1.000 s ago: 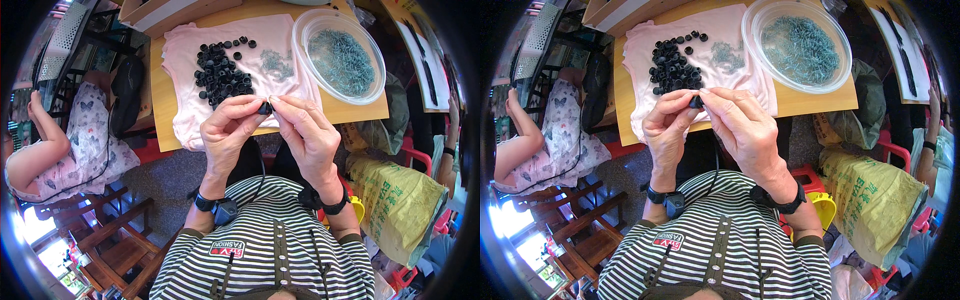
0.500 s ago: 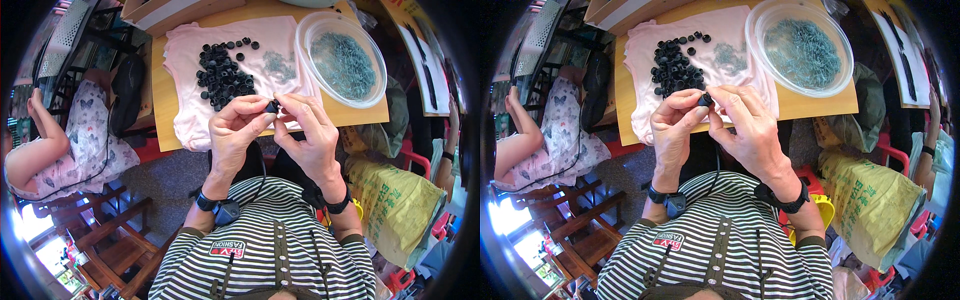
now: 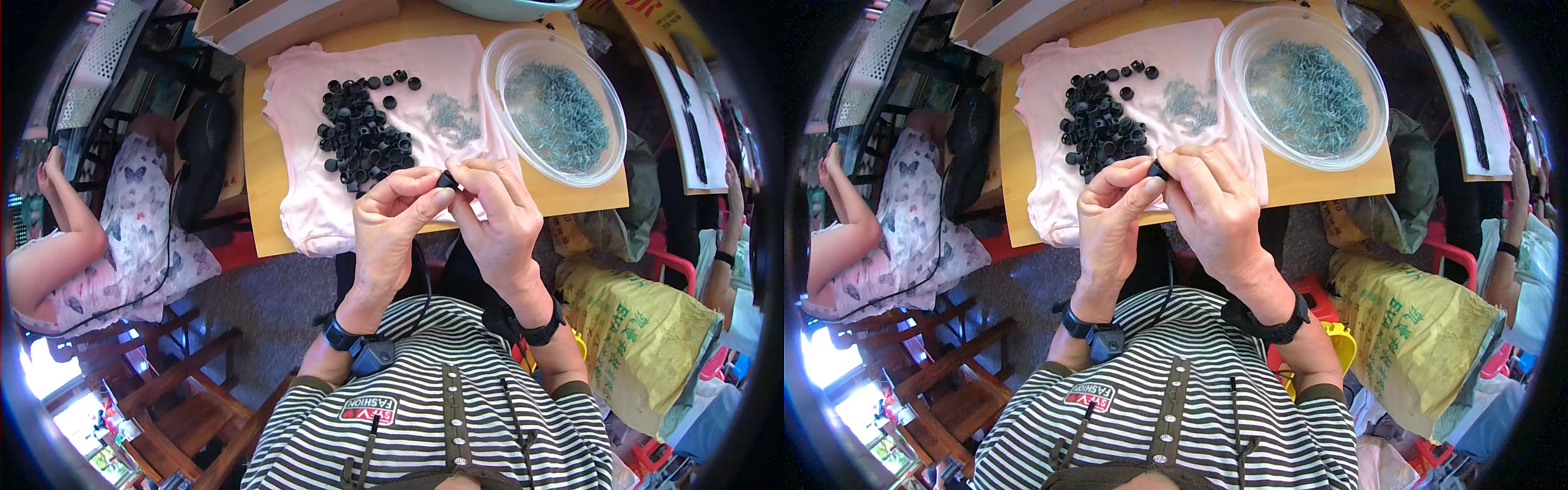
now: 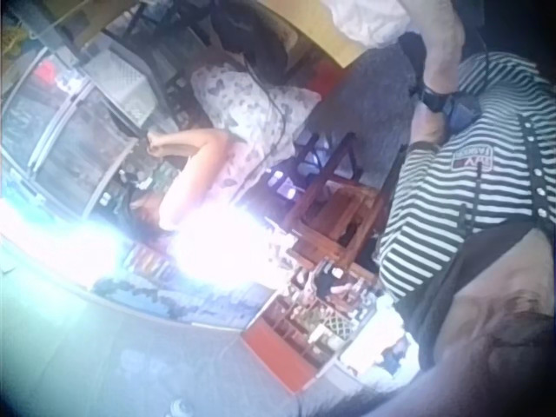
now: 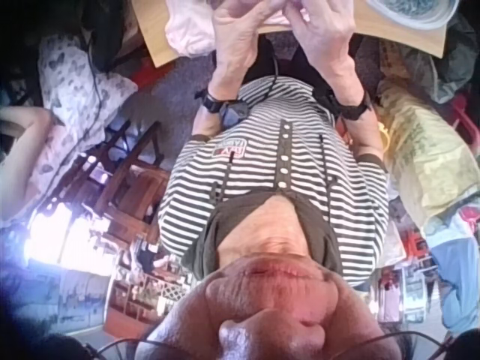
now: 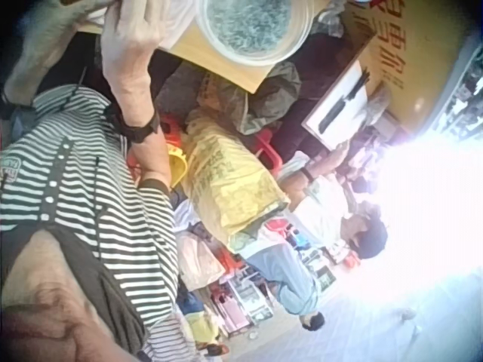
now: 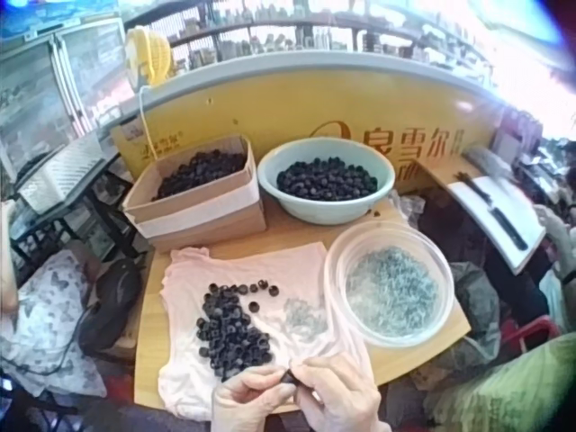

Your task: Sorting and inspecting small black and silver plastic or rubber components on a work surface.

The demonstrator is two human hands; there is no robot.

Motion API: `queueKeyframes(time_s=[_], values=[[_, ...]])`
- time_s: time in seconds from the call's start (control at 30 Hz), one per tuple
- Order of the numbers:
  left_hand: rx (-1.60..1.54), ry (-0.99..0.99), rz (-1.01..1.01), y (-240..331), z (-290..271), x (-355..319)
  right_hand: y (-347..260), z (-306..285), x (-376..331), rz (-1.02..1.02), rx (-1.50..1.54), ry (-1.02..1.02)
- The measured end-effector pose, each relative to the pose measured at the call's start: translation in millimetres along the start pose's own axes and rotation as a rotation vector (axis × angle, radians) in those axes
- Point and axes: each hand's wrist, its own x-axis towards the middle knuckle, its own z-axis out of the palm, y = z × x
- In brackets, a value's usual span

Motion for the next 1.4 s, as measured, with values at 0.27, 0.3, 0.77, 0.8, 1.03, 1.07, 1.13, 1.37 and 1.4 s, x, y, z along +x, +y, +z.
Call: queueKeyframes(time_s=[0.27, 0.3, 0.77, 0.8, 1.03, 1.07, 1.13, 1.37, 1.4], values=[[0.169, -0.06, 0.094, 2, -4, 15, 14, -14, 24, 0.159, 0.054, -0.147], [0.24, -0.027, 0.169, 7, -10, 18, 20, -20, 41, 0.145, -0.027, -0.106], [0.774, 0.255, 0.316, 39, -71, 41, 116, -30, 207, -0.269, -0.453, -0.041], [0.768, 0.246, 0.317, 37, -67, 39, 117, -18, 194, -0.245, -0.283, -0.161], [0.839, 0.172, 0.374, 34, -56, 31, 92, 71, 129, -0.189, -0.296, -0.625], [0.831, 0.165, 0.385, 33, -56, 30, 95, 74, 128, -0.197, -0.335, -0.645], [0.82, 0.155, 0.377, 33, -53, 28, 95, 76, 128, -0.192, -0.376, -0.668], [0.862, 0.071, 0.316, 36, -36, 26, 59, 51, 138, -0.037, -0.157, -0.573], [0.856, 0.074, 0.314, 33, -35, 28, 54, 44, 129, -0.038, -0.16, -0.579]])
